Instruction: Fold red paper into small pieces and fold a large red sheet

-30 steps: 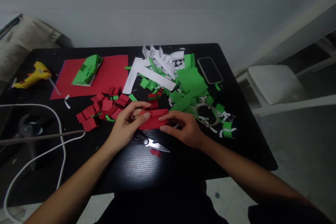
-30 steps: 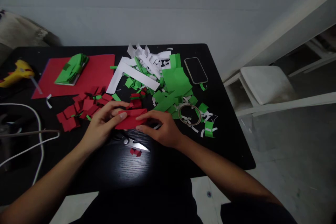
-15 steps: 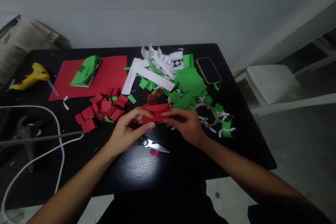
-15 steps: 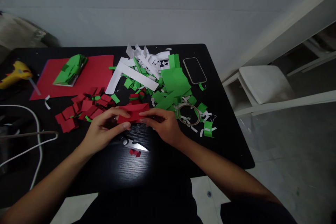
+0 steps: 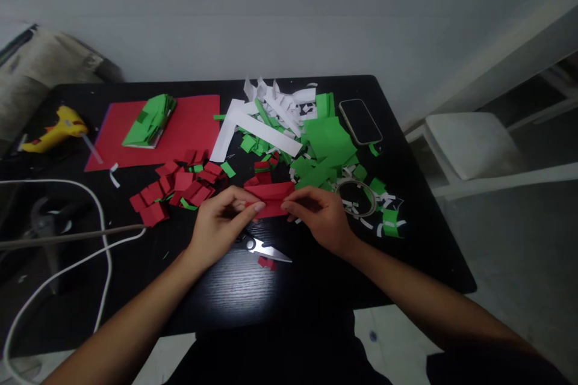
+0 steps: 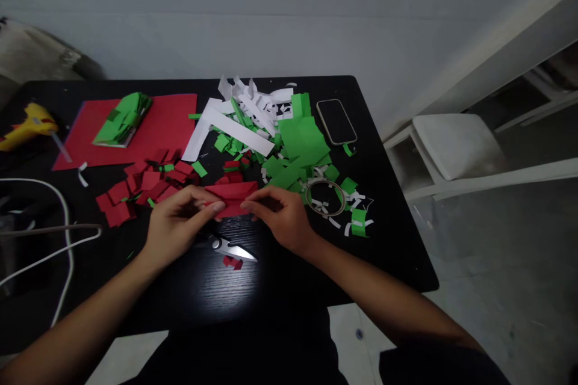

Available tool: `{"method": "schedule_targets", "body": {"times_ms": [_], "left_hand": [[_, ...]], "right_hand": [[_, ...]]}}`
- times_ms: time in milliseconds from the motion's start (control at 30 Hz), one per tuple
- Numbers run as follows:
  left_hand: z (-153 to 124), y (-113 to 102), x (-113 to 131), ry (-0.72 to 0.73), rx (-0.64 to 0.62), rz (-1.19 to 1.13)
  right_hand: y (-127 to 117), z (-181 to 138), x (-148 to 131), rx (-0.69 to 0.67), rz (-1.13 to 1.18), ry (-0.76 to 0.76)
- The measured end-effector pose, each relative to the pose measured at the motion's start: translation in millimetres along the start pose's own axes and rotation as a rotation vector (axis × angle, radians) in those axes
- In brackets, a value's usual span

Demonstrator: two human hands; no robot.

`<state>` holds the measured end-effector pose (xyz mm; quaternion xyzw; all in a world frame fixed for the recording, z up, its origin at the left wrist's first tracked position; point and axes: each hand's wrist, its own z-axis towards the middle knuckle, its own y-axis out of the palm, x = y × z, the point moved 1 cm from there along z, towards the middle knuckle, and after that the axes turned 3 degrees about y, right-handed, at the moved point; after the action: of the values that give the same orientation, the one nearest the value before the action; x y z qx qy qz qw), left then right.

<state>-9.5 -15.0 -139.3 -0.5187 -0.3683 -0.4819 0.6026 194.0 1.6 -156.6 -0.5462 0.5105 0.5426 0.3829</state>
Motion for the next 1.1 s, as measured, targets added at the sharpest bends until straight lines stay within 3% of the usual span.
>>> {"method": "schedule_targets", "body": {"times_ms": [267, 433, 633, 833, 1100], "left_hand": [[-3.6, 3.1, -4.4, 0.028, 0.103, -0.003], [-3.8, 4.3, -4.4, 0.007, 0.091, -0.012], [1.1, 5.5, 0.3, -0.013, 0.082, -0.048], [0.6, 4.8, -1.9, -0.007, 0.069, -0.125], [1.3, 0.4, 2.3, -0.014, 0.005, -0.020]], "right_hand": [[3.9, -1.5, 1.2, 0.009, 0.057, 0.009], [3.1, -3.3, 1.3, 0.029, 0.021, 0.000], [1.4, -4.8, -0.2, -0.071, -0.122, -0.108], [1.1, -1.6, -0.8, -0.095, -0.103, -0.044], [-2.5, 2.1, 2.2, -0.065, -0.092, -0.027]]}}
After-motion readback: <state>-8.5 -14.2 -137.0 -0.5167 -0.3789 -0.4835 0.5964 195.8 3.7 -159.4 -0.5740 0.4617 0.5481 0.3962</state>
